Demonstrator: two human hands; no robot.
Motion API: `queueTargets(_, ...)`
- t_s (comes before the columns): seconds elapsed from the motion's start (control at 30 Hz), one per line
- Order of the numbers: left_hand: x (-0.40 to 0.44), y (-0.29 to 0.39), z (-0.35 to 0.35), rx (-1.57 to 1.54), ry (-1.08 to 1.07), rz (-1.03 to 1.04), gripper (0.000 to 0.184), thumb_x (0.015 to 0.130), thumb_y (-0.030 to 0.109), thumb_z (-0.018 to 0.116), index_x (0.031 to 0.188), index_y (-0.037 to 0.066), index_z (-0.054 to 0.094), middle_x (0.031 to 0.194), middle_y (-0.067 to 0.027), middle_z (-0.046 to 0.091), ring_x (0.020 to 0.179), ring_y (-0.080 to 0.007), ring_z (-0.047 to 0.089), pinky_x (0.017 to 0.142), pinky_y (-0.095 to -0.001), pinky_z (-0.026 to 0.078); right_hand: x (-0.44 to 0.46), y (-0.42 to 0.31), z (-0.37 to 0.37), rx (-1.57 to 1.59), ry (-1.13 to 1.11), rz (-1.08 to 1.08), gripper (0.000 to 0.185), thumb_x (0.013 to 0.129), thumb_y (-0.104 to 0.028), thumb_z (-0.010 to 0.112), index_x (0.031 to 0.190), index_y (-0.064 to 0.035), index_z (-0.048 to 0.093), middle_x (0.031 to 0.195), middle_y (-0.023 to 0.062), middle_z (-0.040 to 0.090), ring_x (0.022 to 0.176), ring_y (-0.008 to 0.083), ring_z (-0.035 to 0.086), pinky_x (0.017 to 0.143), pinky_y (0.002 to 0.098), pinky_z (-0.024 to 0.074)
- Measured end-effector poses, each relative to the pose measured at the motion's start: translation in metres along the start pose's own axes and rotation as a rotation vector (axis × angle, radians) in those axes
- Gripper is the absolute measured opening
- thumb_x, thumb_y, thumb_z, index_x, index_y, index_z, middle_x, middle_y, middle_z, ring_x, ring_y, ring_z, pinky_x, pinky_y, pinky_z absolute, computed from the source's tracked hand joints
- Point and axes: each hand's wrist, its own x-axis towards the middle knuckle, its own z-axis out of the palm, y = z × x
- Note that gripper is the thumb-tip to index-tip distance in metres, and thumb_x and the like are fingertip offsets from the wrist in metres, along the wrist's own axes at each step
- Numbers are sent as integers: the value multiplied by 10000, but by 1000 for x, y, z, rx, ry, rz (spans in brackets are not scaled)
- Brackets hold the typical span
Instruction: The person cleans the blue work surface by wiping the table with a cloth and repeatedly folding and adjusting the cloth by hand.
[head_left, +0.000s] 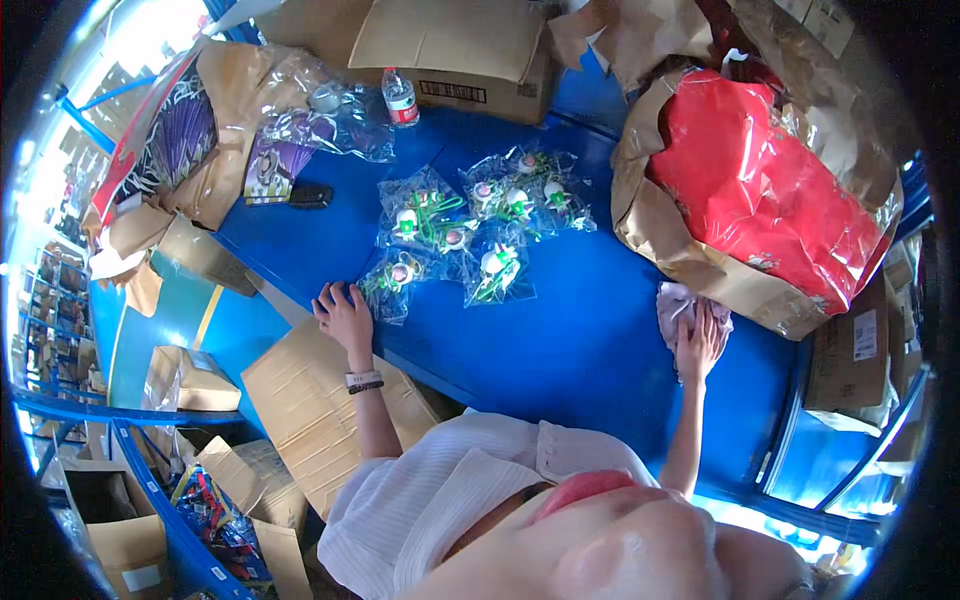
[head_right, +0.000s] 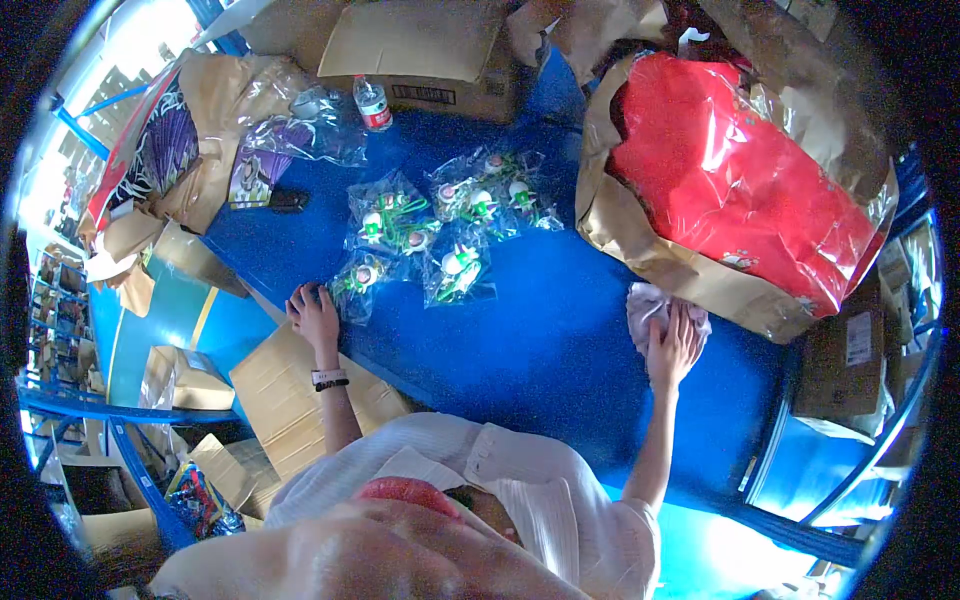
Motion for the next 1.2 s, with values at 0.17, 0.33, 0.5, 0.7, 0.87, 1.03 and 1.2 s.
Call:
queueTargets(0.17, -1, 4, 3, 72, 47, 17, 296, 901, 363, 500, 1116, 166, 555, 1281, -47, 493, 1242, -426, 366, 906, -583, 376, -6, -17, 5, -95, 52, 13, 521, 841, -308, 545, 1314, -96, 497, 1300, 146, 523, 1164, 318, 504, 1033, 442, 338)
queueTargets(0.33, 0, 5, 4, 146, 14, 21, 380, 909, 418, 453, 1176, 154, 514, 1280, -89, 483, 1241, -422, 367, 905, -594, 380, -36, -77, 8, -17, 13, -179, 536, 797, -271, 570, 1280, -50, 497, 1379, 204, 415, 1198, 421, 423, 1019, 563, 303)
queueTargets(0.5, -1, 5, 6, 157, 43, 30, 365, 905, 400, 468, 1158, 141, 520, 1278, -98, 483, 1224, -425, 376, 907, -588, 383, -55, -186, -43, 309, -216, -497, 561, 767, -295, 590, 1274, -75, 500, 1425, 206, 348, 1233, 469, 377, 1008, 648, 257)
queueTargets(0.7, -1, 3, 8, 133, 113, 77, 335, 902, 376, 486, 1138, 141, 526, 1272, -96, 485, 1215, -429, 378, 913, -580, 385, -64, -206, -60, 475, -294, -786, 570, 777, -320, 590, 1294, -99, 495, 1439, 181, 349, 1288, 432, 353, 1044, 592, 262)
queueTargets(0.87, -1, 5, 1, 116, 52, 48, 319, 903, 358, 493, 1136, 143, 530, 1270, -97, 483, 1220, -431, 371, 917, -574, 383, -52, -175, -51, 533, -472, -583, 582, 762, -313, 636, 1298, -130, 505, 1417, 140, 409, 1287, 324, 392, 1093, 489, 258)
queueTargets(1.03, -1, 2, 5, 124, 68, 72, 323, 908, 362, 487, 1148, 150, 525, 1268, -98, 481, 1221, -435, 368, 916, -576, 380, -16, -72, -14, 255, -129, -286, 511, 769, -273, 636, 1247, -118, 543, 1261, 112, 553, 1138, 299, 533, 978, 409, 409)
queueTargets(1.2, -4, 2, 4, 133, 64, 52, 318, 900, 368, 487, 1134, 162, 550, 1287, -62, 483, 1228, -437, 377, 899, -581, 391, -4, 21, 11, 8, -3, -94, 535, 820, -299, 589, 1302, -84, 501, 1272, 153, 529, 1153, 321, 509, 1009, 421, 372)
